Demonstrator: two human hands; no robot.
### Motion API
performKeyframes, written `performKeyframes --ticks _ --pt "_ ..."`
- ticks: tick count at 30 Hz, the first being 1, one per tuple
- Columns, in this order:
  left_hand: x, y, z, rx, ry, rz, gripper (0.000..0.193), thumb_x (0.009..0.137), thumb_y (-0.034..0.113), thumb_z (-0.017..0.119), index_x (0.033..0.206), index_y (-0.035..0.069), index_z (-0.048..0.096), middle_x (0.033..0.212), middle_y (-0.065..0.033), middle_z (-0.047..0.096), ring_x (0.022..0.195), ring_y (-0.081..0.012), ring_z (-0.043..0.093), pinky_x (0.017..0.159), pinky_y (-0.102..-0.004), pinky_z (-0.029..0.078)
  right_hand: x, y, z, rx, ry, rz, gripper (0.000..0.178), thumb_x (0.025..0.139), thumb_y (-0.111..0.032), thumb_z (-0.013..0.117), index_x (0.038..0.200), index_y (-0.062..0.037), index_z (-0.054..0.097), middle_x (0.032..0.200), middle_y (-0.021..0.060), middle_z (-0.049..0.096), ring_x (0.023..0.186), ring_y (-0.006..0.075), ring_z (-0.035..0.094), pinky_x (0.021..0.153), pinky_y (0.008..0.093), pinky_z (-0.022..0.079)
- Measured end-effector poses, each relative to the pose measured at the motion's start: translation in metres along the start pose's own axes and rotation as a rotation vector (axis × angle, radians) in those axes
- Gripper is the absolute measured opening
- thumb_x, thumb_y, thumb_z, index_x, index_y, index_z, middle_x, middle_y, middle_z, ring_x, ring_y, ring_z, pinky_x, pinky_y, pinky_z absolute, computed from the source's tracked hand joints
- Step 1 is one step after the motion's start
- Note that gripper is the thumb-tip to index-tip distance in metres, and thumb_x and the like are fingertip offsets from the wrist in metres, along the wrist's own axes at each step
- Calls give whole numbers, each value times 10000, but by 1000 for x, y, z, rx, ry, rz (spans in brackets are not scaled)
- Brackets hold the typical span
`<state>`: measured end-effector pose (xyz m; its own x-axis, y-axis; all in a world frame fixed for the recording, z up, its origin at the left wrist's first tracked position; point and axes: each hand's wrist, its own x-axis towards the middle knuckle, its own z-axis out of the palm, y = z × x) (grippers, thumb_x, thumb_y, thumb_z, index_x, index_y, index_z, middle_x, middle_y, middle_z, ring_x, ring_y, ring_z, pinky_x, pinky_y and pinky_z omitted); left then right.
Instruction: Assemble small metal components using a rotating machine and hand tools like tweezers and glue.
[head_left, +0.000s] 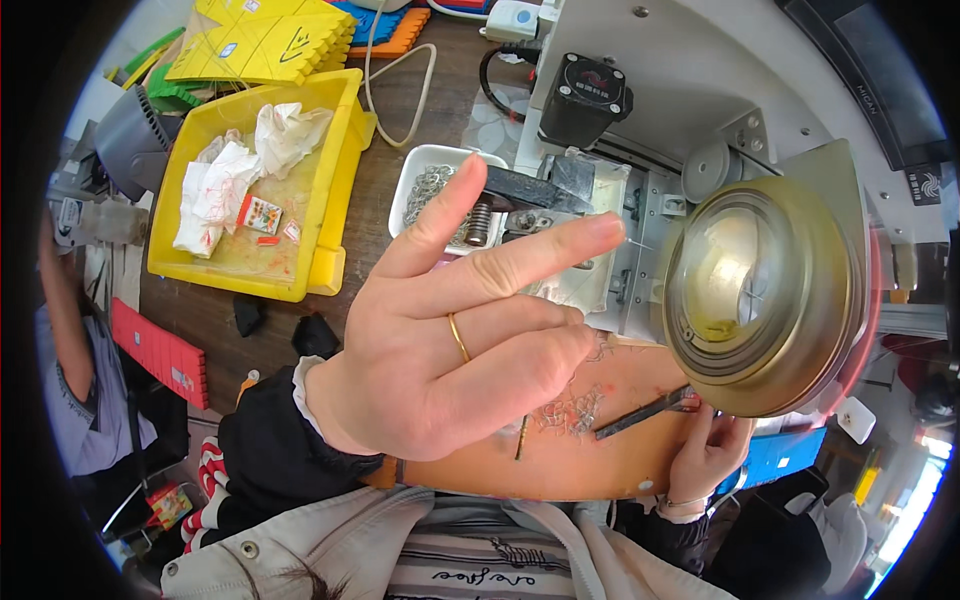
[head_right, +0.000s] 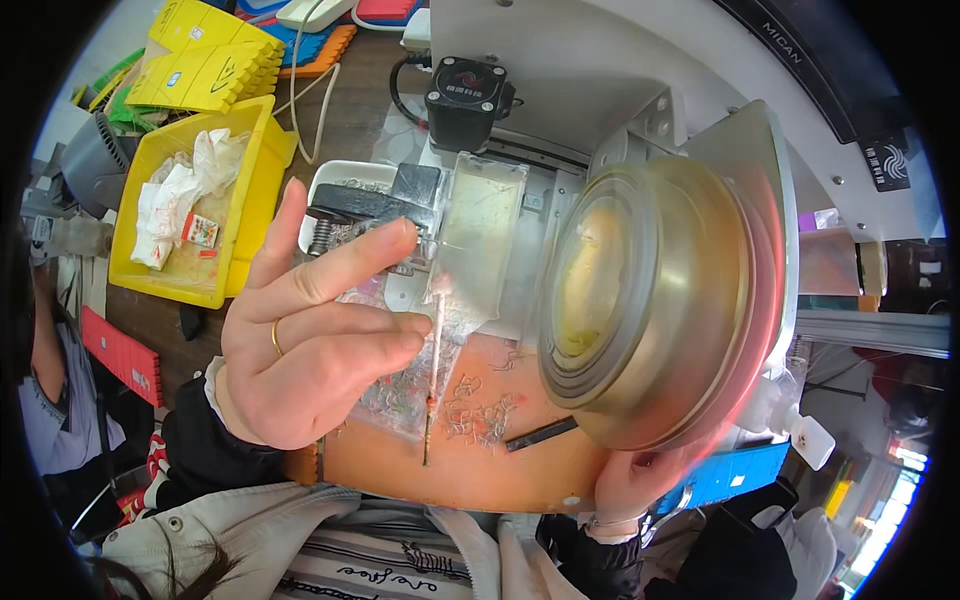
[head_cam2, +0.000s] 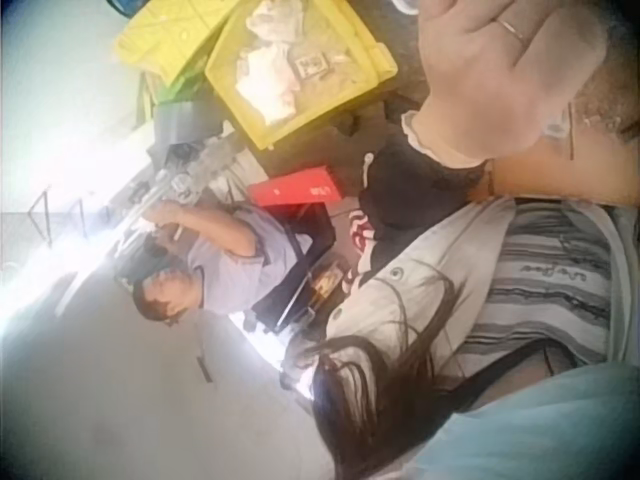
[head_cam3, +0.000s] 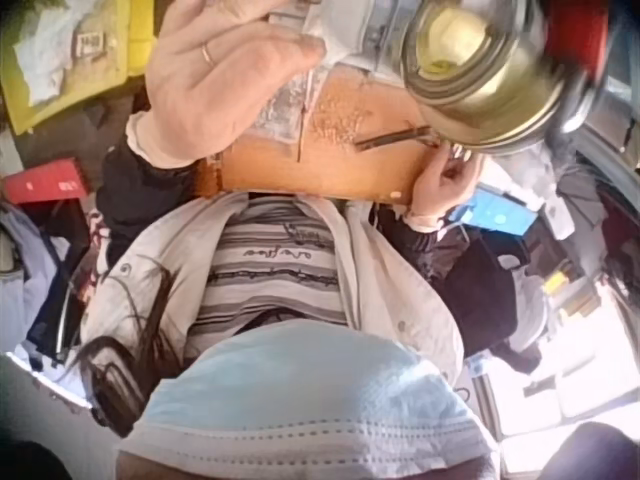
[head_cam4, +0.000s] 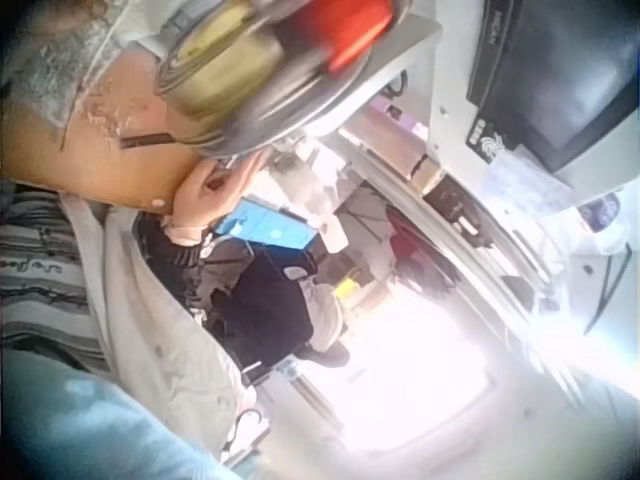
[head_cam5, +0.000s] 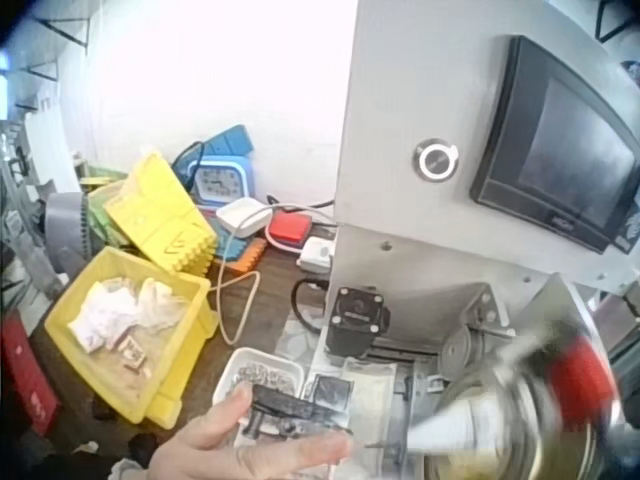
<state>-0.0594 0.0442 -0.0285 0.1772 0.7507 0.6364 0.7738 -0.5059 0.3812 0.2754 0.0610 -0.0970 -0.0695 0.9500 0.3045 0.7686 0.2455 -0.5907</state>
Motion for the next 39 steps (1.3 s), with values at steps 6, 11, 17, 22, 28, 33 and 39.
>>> performKeyframes --ticks 6,11,17,22,28,33,39 --pt "-2 -1 0 5 -4 7 124 807 14 697 888 97 653 875 -6 739 1160 -333 654 1177 -610 209 0 1 7 114 44 77 200 919 5 632 1116 19 600 910 40 639 660 53 530 607 182 403" --pt "-3 1 1 -7 6 2 130 799 16 701 894 96 662 869 -5 738 1161 -330 654 1176 -611 211 0 -2 7 92 43 31 206 933 30 619 1136 33 584 894 23 615 617 24 437 558 182 342" --pt "-3 1 1 -9 15 2 113 792 21 701 874 93 671 851 -7 735 1161 -327 655 1176 -605 212 2 -12 7 69 31 33 185 938 6 630 1118 29 597 944 25 616 645 21 455 551 184 325" --pt "-2 0 1 -3 9 11 109 783 24 704 862 94 675 852 -9 736 1158 -330 656 1178 -597 215 -1 0 4 35 -5 32 210 935 26 624 1142 32 588 970 43 625 676 39 517 566 184 359" --pt "-3 0 3 -7 32 7 111 787 21 720 856 96 677 845 -8 735 1153 -329 659 1176 -599 218 2 -1 10 124 41 -31 216 936 43 614 1149 43 581 993 51 621 698 46 559 576 183 376" --pt "-2 0 2 -5 36 2 119 784 22 733 860 96 677 835 -4 731 1157 -326 657 1175 -603 217 1 -6 6 62 11 37 194 942 26 615 1135 37 590 977 50 620 692 47 554 575 178 367" --pt "-2 1 3 1 22 3 128 783 19 738 864 97 677 838 -1 724 1158 -325 656 1173 -610 220 0 -2 9 72 45 -3 189 933 43 616 1120 40 591 953 39 604 665 36 513 563 184 356"
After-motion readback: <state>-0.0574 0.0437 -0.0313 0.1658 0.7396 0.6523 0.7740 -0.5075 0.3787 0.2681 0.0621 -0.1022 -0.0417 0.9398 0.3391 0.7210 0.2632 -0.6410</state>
